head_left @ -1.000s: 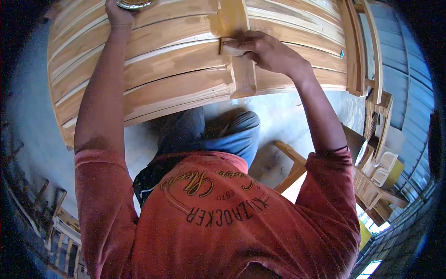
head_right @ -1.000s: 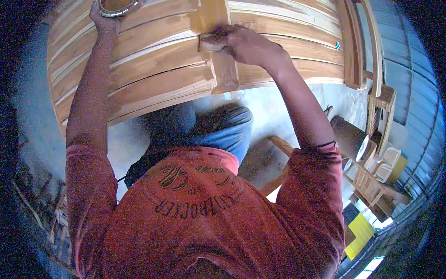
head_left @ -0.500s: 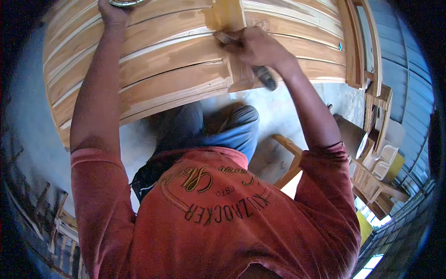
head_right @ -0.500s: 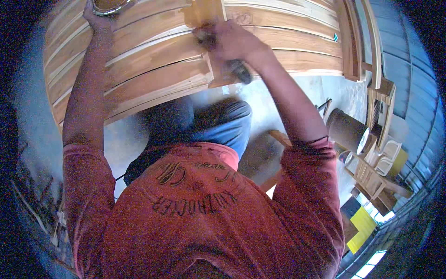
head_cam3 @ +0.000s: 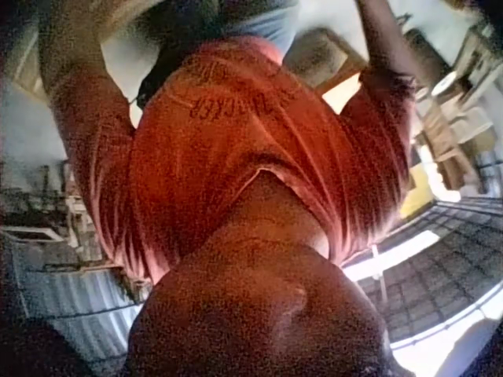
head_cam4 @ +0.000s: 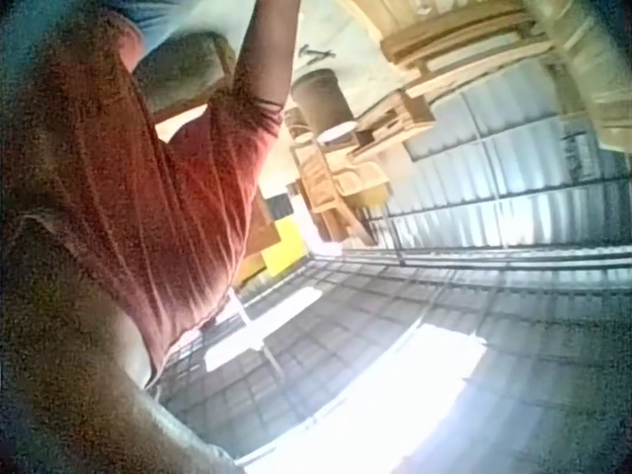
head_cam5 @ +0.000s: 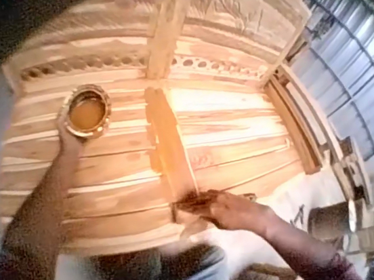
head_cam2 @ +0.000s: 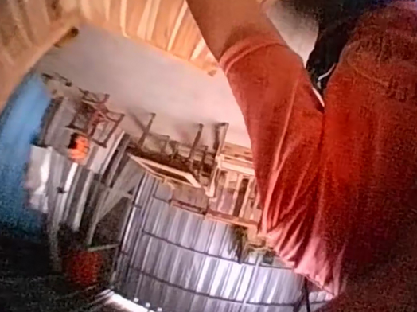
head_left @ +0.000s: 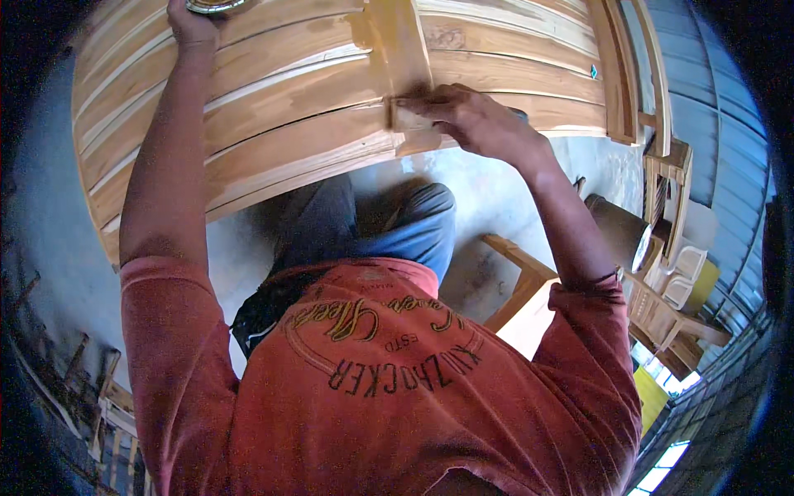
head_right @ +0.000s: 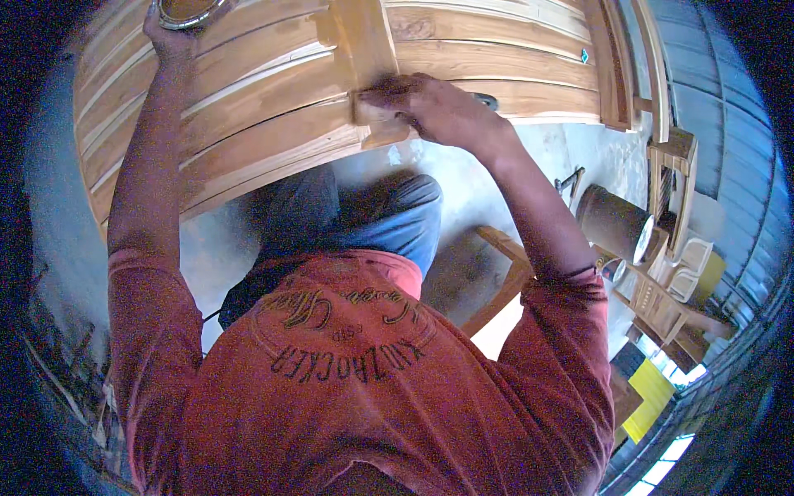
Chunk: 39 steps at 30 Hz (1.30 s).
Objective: Apply wood stain to a wooden headboard using a paintbrush.
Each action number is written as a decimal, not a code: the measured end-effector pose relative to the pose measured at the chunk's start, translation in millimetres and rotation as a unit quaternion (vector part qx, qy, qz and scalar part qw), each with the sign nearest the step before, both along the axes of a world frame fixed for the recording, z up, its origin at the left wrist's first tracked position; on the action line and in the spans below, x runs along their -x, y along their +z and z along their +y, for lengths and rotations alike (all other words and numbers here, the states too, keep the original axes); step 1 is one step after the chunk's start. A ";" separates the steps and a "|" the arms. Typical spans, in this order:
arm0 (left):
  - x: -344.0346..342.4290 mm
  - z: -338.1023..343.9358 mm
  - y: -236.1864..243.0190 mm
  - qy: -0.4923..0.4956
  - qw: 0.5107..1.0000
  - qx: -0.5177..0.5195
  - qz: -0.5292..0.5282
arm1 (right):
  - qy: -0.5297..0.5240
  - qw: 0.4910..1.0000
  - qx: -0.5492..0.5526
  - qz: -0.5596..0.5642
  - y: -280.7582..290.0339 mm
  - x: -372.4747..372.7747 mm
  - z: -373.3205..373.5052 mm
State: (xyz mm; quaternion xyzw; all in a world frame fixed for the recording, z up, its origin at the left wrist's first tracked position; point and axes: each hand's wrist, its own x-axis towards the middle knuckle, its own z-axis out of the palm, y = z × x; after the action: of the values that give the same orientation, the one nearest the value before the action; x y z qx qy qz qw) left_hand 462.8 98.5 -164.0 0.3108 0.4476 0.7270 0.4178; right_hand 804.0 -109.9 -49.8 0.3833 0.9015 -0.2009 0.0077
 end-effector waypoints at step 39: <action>12.4 -4.8 14.1 -0.117 0.989 -0.024 -0.086 | -0.226 0.961 0.134 0.090 -19.7 28.9 -124.5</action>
State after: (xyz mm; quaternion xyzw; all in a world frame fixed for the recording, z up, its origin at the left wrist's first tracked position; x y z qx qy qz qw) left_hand 450.4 93.7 -149.9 0.3077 0.3532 0.7074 0.5293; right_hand 775.2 -234.5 -69.4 0.5531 0.7530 -0.3498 -0.0684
